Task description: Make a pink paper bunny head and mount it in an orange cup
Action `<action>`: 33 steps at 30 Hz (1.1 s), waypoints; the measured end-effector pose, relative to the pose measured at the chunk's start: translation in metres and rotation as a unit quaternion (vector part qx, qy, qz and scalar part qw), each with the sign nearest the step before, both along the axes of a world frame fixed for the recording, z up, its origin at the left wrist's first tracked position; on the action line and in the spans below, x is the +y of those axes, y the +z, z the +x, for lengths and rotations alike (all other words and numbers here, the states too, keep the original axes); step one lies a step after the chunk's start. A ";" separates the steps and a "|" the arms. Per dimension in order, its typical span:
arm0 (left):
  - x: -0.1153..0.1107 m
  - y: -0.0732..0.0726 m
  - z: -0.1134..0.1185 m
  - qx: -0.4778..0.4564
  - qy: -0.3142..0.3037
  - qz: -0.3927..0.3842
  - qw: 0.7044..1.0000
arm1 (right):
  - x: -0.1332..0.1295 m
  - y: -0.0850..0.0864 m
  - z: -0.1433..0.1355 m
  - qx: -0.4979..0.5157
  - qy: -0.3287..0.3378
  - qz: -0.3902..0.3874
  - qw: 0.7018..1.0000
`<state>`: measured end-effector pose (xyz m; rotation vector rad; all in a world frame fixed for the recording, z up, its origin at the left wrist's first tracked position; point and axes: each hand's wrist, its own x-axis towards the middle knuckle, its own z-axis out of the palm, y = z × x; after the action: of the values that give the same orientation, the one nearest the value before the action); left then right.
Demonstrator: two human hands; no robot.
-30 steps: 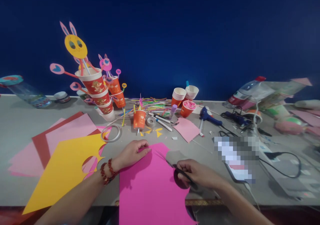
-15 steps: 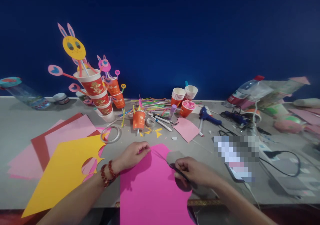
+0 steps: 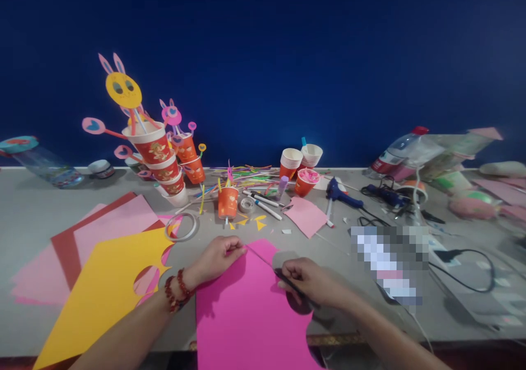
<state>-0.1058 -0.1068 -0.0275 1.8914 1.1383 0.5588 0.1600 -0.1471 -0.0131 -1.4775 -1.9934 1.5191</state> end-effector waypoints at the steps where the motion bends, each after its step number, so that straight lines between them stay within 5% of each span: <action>1: 0.001 0.000 0.000 -0.003 0.002 -0.004 1.000 | 0.001 -0.004 0.000 0.002 -0.002 0.002 1.000; 14: 0.008 -0.005 0.001 0.023 -0.004 -0.026 0.999 | 0.002 -0.014 0.002 -0.031 -0.008 0.072 0.997; 20: 0.009 -0.007 0.003 0.020 -0.002 -0.018 1.000 | 0.002 -0.008 0.003 -0.060 -0.014 0.054 0.997; 27: 0.012 0.000 -0.006 0.040 -0.013 0.027 0.999 | 0.010 -0.007 0.015 0.040 -0.088 0.001 0.995; 30: 0.020 0.017 -0.026 0.131 -0.015 0.103 0.986 | 0.013 0.000 0.034 -0.028 -0.128 0.093 0.987; 33: 0.031 0.026 -0.052 0.207 -0.040 0.150 0.966 | 0.009 0.006 0.054 -0.196 -0.149 0.201 0.948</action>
<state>-0.1574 -0.0758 -0.0014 2.3839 1.2856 0.3078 0.2137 -0.1377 -0.0073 -1.8862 -1.9972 0.6842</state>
